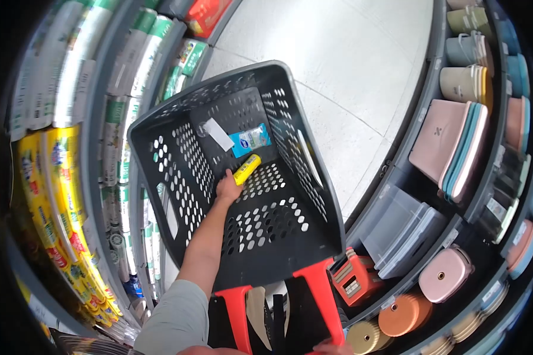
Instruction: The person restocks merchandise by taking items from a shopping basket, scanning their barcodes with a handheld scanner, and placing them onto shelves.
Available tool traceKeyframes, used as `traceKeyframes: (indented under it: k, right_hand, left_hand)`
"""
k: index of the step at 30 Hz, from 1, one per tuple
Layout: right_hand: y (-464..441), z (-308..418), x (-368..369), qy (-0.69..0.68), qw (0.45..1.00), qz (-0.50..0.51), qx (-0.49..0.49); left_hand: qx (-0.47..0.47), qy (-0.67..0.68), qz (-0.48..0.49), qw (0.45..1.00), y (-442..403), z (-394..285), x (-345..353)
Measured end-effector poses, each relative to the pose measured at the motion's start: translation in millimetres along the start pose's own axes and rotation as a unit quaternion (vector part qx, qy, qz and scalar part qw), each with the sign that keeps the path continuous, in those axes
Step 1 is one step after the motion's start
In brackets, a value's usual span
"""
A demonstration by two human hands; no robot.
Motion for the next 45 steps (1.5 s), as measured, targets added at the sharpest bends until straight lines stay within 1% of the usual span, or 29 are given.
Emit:
traceKeyframes:
  k: [2, 3, 4, 5, 6, 7, 8, 9, 10, 11, 12, 14, 16, 18, 21, 23, 25, 26, 28, 30, 32, 35, 36, 38, 40, 42, 43, 44, 45]
  right_hand:
    - [9, 29, 19, 0.009, 0.999, 0.017, -0.031]
    - [1, 51, 41, 0.02, 0.999, 0.015, -0.046]
    - [-16, 78, 64, 0.165, 0.97, -0.176, -0.007]
    - [-25, 106, 83, 0.293, 0.884, -0.364, 0.029]
    - [-37, 126, 90, 0.35, 0.854, -0.384, 0.013]
    - [-16, 64, 105, 0.199, 0.867, -0.457, 0.027]
    - [-27, 82, 107, 0.041, 0.867, -0.494, 0.039]
    - [-36, 110, 108, 0.05, 0.878, -0.461, 0.118]
    - [-40, 133, 111, 0.071, 0.871, -0.459, 0.158]
    - [-44, 145, 115, 0.144, 0.864, -0.47, 0.105]
    - [-42, 146, 117, 0.254, 0.849, -0.458, 0.078]
    - [-29, 221, 148, 0.369, 0.807, -0.452, 0.093]
    - [-22, 262, 165, 0.268, 0.83, -0.488, -0.031]
    - [-18, 324, 195, 0.194, 0.831, -0.499, -0.15]
    - [-14, 390, 238, 0.178, 0.853, -0.445, -0.204]
    - [-18, 421, 265, 0.171, 0.868, -0.421, -0.2]
    - [-26, 413, 273, 0.136, 0.878, -0.398, -0.229]
    - [-30, 410, 277, 0.099, 0.884, -0.381, -0.252]
    - [-37, 396, 276, -0.009, 0.864, -0.424, -0.271]
    - [-44, 395, 267, -0.05, 0.834, -0.462, -0.298]
    - [-48, 405, 260, -0.084, 0.848, -0.42, -0.313]
    - [-53, 410, 250, -0.051, 0.923, -0.297, -0.238]
    - [-56, 410, 248, -0.052, 0.925, -0.294, -0.236]
    - [-65, 406, 248, 0.064, 0.96, -0.247, -0.113]
    - [-75, 395, 251, 0.015, 0.959, -0.244, -0.141]
    - [-80, 388, 251, -0.025, 0.937, -0.293, -0.189]
    - [-79, 381, 245, 0.036, 0.943, -0.295, -0.147]
    - [-80, 375, 245, 0.037, 0.944, -0.292, -0.147]
    - [-80, 377, 249, 0.083, 0.938, -0.265, -0.207]
  left_hand:
    - [-0.044, 0.064, 0.038, 0.996, 40, -13, -32]
    - [-0.032, 0.11, 0.019, 0.993, 53, -10, -31]
    - [-0.017, 0.155, -0.002, 0.988, 75, -10, -42]
    - [0.01, 0.169, -0.014, 0.985, 101, -11, -54]
    - [0.039, 0.182, -0.025, 0.982, 138, -25, -81]
    - [0.052, 0.246, -0.01, 0.968, 186, -40, -115]
    - [0.071, 0.306, 0.008, 0.949, 236, -59, -158]
    - [0.113, 0.293, -0.012, 0.949, 286, -78, -206]
    - [0.147, 0.279, -0.028, 0.949, 336, -85, -238]
    - [0.25, 0.256, -0.105, 0.928, 366, -82, -257]
    - [0.266, 0.249, -0.115, 0.924, 403, -87, -292]
    - [0.358, 0.182, -0.204, 0.893, 506, -92, -372]
    - [0.408, 0.15, -0.278, 0.857, 581, -87, -429]
    - [0.457, 0.093, -0.356, 0.81, 634, -74, -470]
    - [0.459, 0.051, -0.394, 0.795, 689, -54, -507]
    - [0.47, 0.042, -0.419, 0.776, 715, -42, -518]
    - [0.465, 0.044, -0.436, 0.769, 729, -26, -519]
    - [0.46, 0.057, -0.428, 0.776, 735, -17, -516]
    - [0.448, 0.073, -0.427, 0.782, 744, 0, -509]
    - [0.43, 0.08, -0.373, 0.818, 748, 16, -498]
    - [0.422, 0.07, -0.371, 0.824, 751, 30, -487]
    - [0.435, 0.013, -0.353, 0.828, 758, 42, -472]
    - [0.432, 0.013, -0.354, 0.829, 758, 46, -470]
    - [0.442, -0.001, -0.388, 0.809, 760, 50, -471]
    - [0.44, -0.004, -0.396, 0.806, 755, 50, -471]
    - [0.434, -0.006, -0.406, 0.804, 756, 48, -475]
    - [0.426, -0.002, -0.347, 0.836, 755, 42, -477]
    - [0.416, 0.001, -0.285, 0.863, 755, 36, -477]
    - [0.418, -0.015, -0.267, 0.868, 744, 35, -472]
Point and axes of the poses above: each hand's wrist, its own y-axis away from the middle knuckle, its own x-axis out of the palm, z = x × y, the point moved 3 cm from there along -y, towards the middle knuckle, and after that the axes turned 3 degrees about -x, right-handed, at the moved point
